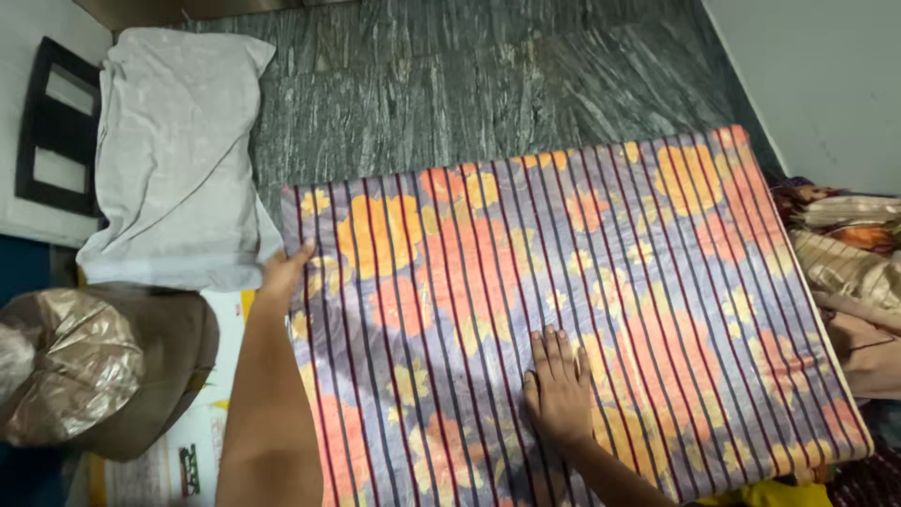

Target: The person wipes a tablecloth with a cloth, then cleans a laptop and a box with the same cloth. They proceed to wipe several sheets of paper and a notebook, placing each cleaned item on the table. The person continues to wipe additional items from a chair and places them on the table.

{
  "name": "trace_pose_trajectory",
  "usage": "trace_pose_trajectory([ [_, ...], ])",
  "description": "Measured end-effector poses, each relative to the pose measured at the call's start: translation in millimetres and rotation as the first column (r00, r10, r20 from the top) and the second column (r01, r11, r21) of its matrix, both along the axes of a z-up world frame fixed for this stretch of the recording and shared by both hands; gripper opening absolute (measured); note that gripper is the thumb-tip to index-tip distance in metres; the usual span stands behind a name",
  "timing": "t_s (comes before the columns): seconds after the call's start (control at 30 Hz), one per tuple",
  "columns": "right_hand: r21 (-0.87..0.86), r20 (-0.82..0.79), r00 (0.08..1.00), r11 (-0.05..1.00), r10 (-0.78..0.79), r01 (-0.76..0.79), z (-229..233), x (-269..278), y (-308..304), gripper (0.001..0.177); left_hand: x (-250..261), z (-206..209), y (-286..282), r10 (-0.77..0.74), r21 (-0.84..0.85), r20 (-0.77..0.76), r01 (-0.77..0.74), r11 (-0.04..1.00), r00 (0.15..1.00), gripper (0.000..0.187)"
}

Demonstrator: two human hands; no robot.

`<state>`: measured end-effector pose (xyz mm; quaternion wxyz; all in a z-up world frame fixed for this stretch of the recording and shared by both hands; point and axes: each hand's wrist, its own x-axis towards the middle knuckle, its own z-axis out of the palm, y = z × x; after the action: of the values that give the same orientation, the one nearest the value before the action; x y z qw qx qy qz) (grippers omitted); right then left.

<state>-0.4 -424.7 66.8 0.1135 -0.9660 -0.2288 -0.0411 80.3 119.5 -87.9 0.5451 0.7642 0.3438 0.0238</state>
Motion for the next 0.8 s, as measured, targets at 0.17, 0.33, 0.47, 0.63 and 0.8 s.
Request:
trace_pose_trajectory([
  [0.17,-0.005,-0.055,0.998,1.000,-0.013,0.012,-5.0,-0.1,-1.8,0.066,-93.3,-30.3,-35.5,0.013,0.090,0.042,-0.017,0.996,0.999,0.090],
  [0.33,-0.049,-0.065,0.997,0.999,-0.027,0.024,-12.2,-3.2,-2.2,0.065,-211.2,-23.8,-84.8,0.222,-0.226,-0.438,-0.345,0.911,0.871,0.102],
  [0.47,-0.018,-0.056,0.998,1.000,-0.022,0.021,-13.5,-4.0,-6.4,0.065,-277.3,-4.2,-106.0,-0.010,-0.238,-0.537,-0.141,0.961,0.844,0.079],
  [0.63,0.028,-0.086,0.996,1.000,-0.012,0.014,-21.6,-6.3,-10.1,0.064,-330.8,53.2,-149.5,0.306,0.353,-0.354,-0.177,0.919,0.884,0.059],
  [0.8,-0.049,-0.125,0.987,0.994,-0.099,0.093,-39.2,-20.6,-8.4,0.064,-356.6,115.3,-242.4,0.321,0.420,-0.091,-0.256,0.871,0.943,0.053],
])
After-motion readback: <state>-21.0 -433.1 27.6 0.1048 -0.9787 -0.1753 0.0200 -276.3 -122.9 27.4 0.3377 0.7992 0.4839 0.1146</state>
